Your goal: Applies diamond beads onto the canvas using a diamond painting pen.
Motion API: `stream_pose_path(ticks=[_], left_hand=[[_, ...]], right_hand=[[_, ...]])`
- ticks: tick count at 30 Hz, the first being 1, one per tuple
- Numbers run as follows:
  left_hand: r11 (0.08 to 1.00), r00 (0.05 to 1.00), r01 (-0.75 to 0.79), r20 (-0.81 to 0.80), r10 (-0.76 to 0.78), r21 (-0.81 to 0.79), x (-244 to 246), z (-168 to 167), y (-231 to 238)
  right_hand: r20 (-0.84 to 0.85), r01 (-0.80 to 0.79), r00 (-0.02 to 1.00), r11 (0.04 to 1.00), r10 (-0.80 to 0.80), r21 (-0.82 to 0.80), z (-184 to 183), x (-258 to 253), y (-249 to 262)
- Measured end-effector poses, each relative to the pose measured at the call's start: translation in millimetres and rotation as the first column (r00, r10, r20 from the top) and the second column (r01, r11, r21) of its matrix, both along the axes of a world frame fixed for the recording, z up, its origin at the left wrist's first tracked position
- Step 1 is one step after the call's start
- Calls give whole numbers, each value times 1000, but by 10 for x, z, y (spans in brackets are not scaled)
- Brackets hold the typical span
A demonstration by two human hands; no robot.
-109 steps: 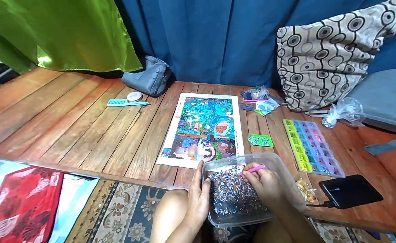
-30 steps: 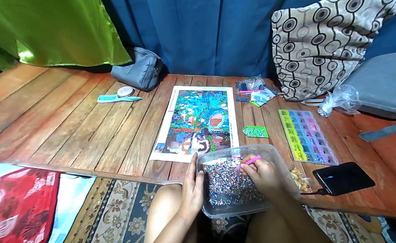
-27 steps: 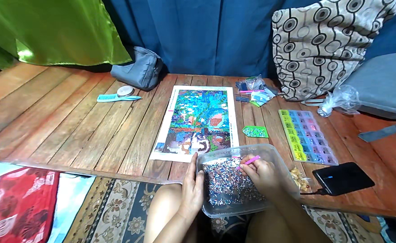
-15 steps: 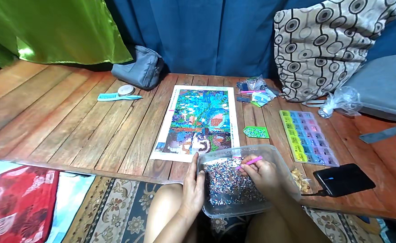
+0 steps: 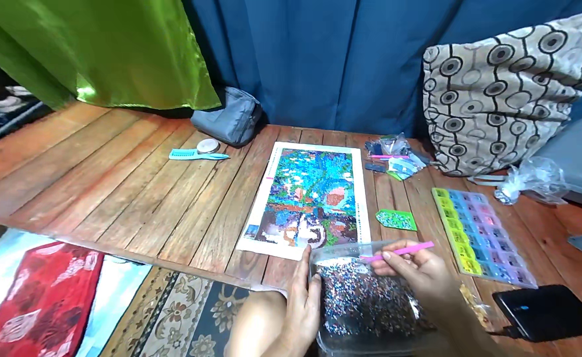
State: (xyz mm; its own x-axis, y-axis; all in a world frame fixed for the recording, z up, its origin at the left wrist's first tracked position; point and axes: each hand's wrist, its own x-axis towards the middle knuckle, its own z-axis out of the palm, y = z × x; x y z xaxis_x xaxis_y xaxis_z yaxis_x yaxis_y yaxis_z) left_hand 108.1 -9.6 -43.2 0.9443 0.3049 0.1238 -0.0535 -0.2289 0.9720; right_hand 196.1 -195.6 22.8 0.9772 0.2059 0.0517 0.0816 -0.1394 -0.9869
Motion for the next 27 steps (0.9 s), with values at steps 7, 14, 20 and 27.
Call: stream_pose_path(ticks=[7,14,20,27], left_hand=[[999,1000,24,11,-24,-35,-23,33,-12],[997,996,48,-70,-52,-52,-33,123,27],[998,994,38,-96,-43,-52,1,140,8],[997,996,39,-81,-45,-73,-5,134,-3]], right_hand=[[-18,-27,999,1000,26,-14,307,409,638],[-8,-81,997,952,82,-294,135,690,1086],[22,-89,994,891,110,-445,104,749,1228],[25,-85,994,876,110,-474,33,760,1237]])
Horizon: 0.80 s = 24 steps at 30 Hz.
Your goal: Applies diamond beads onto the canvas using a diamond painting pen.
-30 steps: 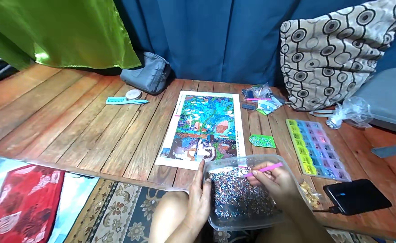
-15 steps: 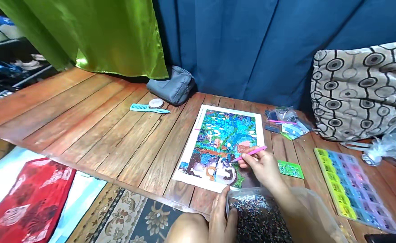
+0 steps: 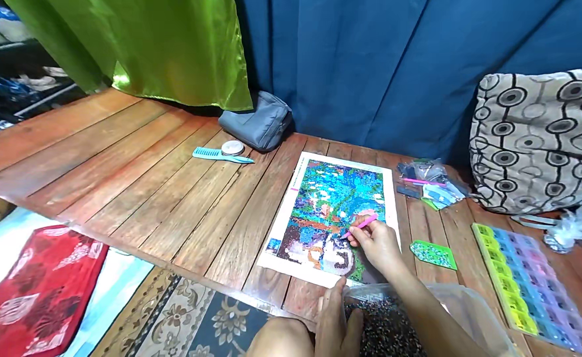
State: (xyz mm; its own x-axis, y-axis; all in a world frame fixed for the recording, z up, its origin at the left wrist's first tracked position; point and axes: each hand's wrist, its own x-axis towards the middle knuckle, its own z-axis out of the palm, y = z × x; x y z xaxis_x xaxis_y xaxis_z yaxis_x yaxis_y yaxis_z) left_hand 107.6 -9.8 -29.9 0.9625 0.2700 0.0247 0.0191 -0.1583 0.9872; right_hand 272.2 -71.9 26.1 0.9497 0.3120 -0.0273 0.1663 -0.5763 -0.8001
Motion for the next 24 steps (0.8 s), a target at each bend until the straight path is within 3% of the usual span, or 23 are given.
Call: stream_pose_path(ticks=[24], left_hand=[[1000,1000,-11,-11,10,-10,4,3,-9]], right_hand=[[18,-22,1000,998,23,-55,-95,5,8]])
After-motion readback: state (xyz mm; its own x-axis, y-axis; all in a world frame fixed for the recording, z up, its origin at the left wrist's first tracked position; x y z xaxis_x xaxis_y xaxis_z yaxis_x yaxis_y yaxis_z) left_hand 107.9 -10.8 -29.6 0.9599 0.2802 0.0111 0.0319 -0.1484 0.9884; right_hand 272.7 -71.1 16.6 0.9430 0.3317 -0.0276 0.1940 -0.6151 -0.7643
